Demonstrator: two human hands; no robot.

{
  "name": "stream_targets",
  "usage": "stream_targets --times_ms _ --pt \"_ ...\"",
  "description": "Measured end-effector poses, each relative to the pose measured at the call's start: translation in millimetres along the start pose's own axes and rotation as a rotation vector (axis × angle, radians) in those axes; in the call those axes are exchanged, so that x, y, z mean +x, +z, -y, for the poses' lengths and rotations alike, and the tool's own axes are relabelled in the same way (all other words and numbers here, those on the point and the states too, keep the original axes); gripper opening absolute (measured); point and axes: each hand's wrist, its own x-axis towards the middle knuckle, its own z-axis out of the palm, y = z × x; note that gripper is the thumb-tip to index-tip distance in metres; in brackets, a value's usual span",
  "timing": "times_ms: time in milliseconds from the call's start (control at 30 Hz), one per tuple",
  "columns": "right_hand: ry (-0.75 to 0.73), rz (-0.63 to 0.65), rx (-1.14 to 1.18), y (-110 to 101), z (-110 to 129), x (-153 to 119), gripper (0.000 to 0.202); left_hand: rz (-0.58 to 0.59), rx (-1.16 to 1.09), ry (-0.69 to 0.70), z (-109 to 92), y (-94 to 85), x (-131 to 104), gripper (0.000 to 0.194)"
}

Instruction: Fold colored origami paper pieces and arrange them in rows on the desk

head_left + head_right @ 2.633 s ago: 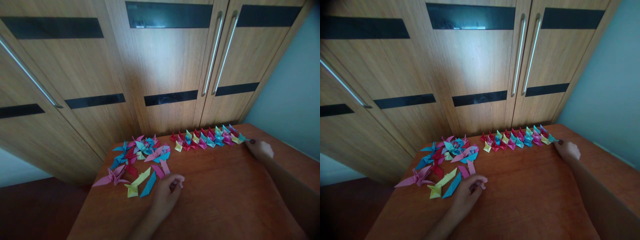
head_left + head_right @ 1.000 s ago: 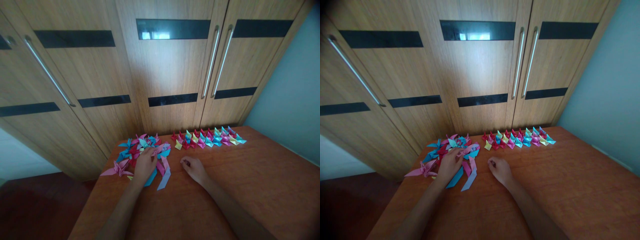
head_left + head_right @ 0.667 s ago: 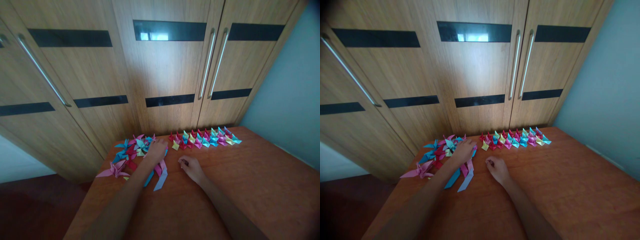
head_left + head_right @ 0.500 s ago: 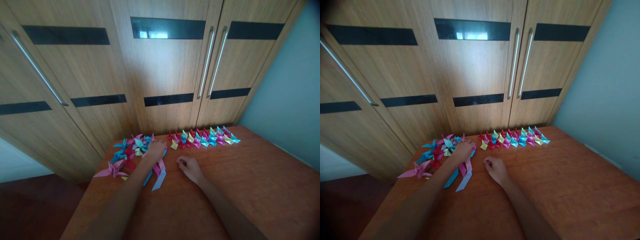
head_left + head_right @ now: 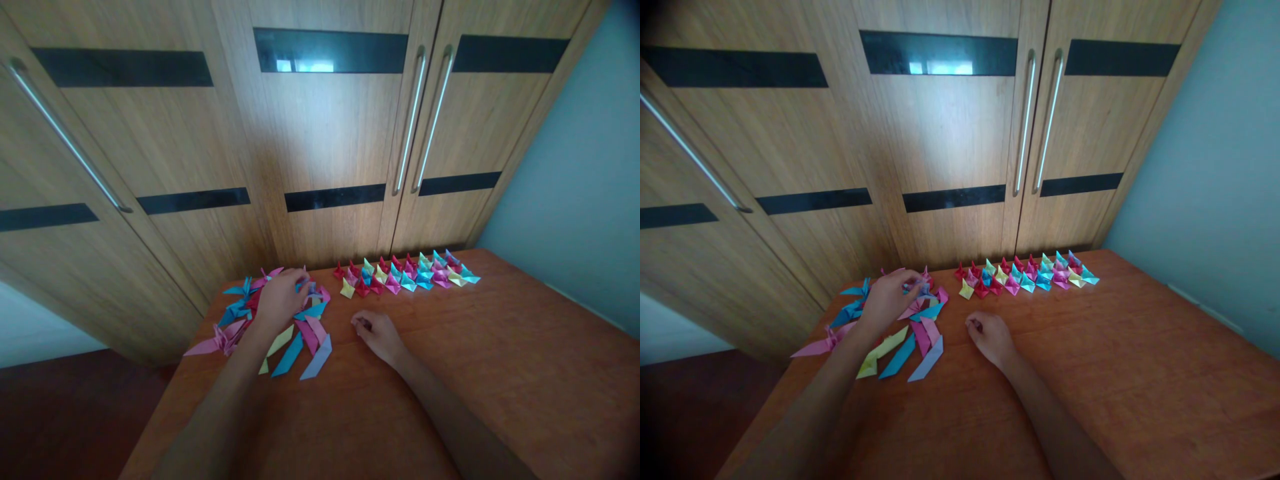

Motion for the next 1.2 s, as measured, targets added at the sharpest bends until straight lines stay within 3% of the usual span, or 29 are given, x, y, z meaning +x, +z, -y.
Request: stream_targets --times_ms 100,233,367,500,700,833,900,1000,1133,1200 --pt "0.012 -0.002 0.075 0.2 0.6 0.3 0.021 -0.109 -0.396 -0.055 -8.8 -5.4 -12.6 0.015" --pt "0.037 0.024 0.307 -4.7 4.9 -1.7 0.027 -0.1 -0.751 -0.174 -21.8 12.4 -38.2 0.019" --pt "0.091 0.042 0.532 -13.9 13.4 -5.8 0.034 -0.085 -0.759 -0.255 -28.8 38.6 -61.1 0.018" --pt "0.079 0.059 0.594 -16.7 19.5 -8.2 0.031 -0.018 -0.671 -0.247 -32.7 54.6 -72.8 0.018" --pt "0.086 0.105 0.511 -10.4 15.5 -8.4 0.029 0.018 -0.638 -0.214 -36.3 58.9 -75.4 0.013" --pt "0.066 0.093 0.489 -22.6 10.5 -6.3 0.029 -0.002 -0.708 -0.266 -38.3 59.1 -78.2 0.016" --pt "0.061 -0.011 0.462 -38.1 5.3 -4.5 0.028 0.007 -0.759 -0.28 -41.4 60.7 -81.4 0.021" --pt "0.084 -0.333 0.399 -71.1 -14.0 -2.7 0.028 0.083 -0.806 -0.256 -49.5 64.2 -87.9 0.023" --pt "0.194 -0.865 0.336 -123.2 -67.3 -8.3 0.033 0.184 -0.793 -0.218 -63.1 71.2 -97.7 0.022" --pt "0.291 -1.013 0.228 -149.4 -99.6 -17.1 0.036 0.224 -0.798 -0.196 -69.1 75.9 -102.4 0.021"
